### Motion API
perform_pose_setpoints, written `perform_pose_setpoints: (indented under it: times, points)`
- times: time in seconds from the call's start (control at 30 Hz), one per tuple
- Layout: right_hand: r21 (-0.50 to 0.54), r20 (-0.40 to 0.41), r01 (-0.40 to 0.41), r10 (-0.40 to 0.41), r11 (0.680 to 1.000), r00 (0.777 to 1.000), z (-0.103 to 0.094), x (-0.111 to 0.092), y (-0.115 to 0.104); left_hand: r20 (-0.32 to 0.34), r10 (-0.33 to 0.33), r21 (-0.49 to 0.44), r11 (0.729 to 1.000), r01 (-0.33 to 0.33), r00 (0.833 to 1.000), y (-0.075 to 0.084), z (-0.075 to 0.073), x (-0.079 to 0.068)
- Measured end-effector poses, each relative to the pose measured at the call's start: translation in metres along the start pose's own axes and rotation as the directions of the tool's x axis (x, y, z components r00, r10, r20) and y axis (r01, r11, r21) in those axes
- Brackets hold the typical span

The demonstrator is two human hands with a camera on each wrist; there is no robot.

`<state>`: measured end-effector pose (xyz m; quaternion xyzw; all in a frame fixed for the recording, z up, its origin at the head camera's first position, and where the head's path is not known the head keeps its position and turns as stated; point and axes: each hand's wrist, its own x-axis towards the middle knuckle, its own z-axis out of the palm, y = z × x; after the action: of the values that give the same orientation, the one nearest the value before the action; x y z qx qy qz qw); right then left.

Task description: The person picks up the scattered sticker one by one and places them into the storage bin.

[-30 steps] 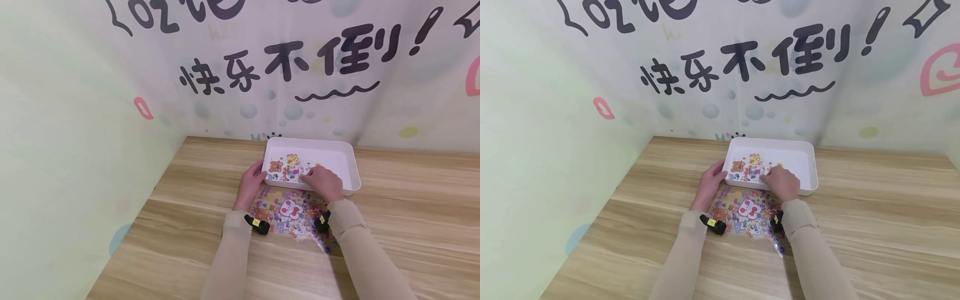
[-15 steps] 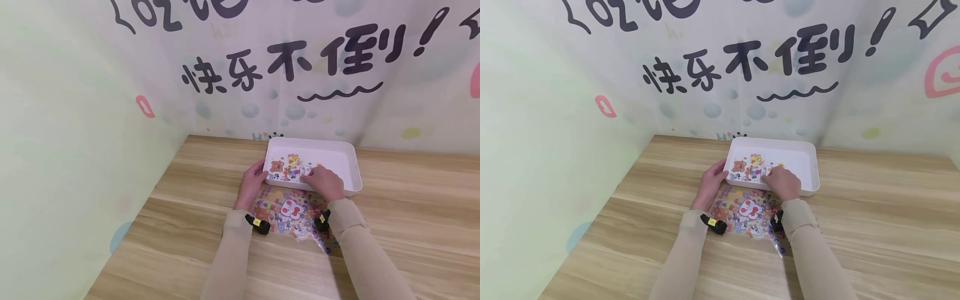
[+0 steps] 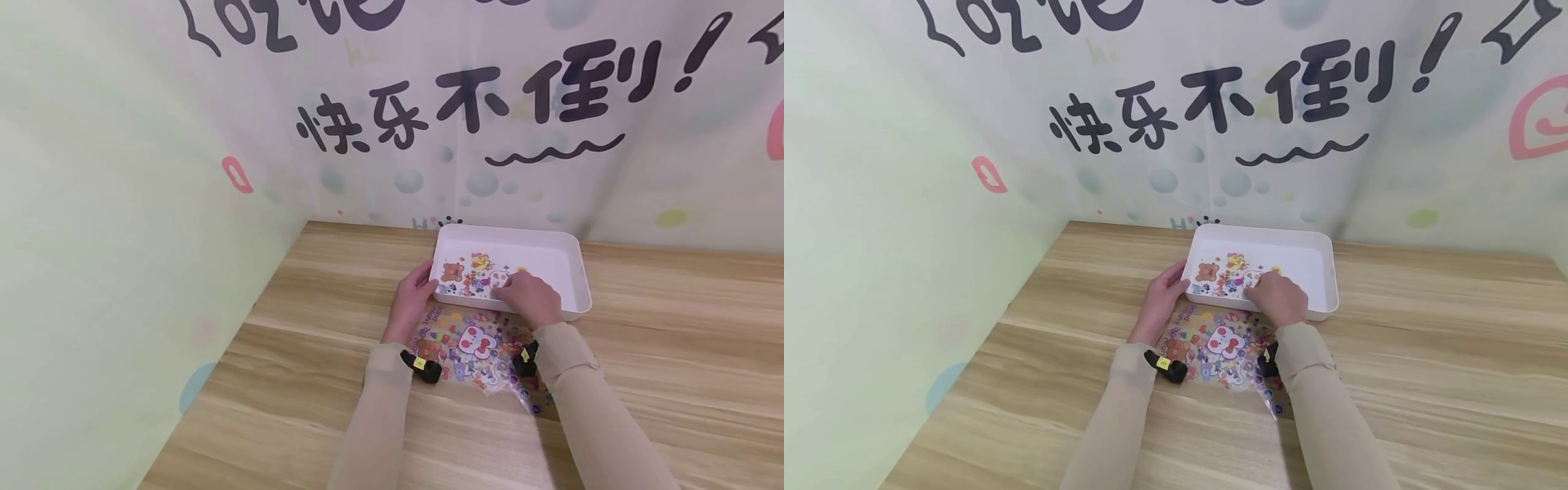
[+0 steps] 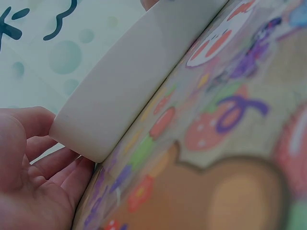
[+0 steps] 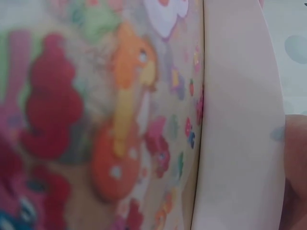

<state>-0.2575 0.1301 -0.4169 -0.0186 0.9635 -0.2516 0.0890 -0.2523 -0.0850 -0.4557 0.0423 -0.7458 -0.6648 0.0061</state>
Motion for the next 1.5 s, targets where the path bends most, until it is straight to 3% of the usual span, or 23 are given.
perform_pose_setpoints:
  times: [1.5]
  points:
    - [-0.019, 0.015, -0.021, 0.021, 1.000, 1.000, -0.0017, 0.0001, -0.0033, 0.008, -0.003, -0.007, 1.000, 0.003, 1.000, 0.0018, -0.0004, -0.0023]
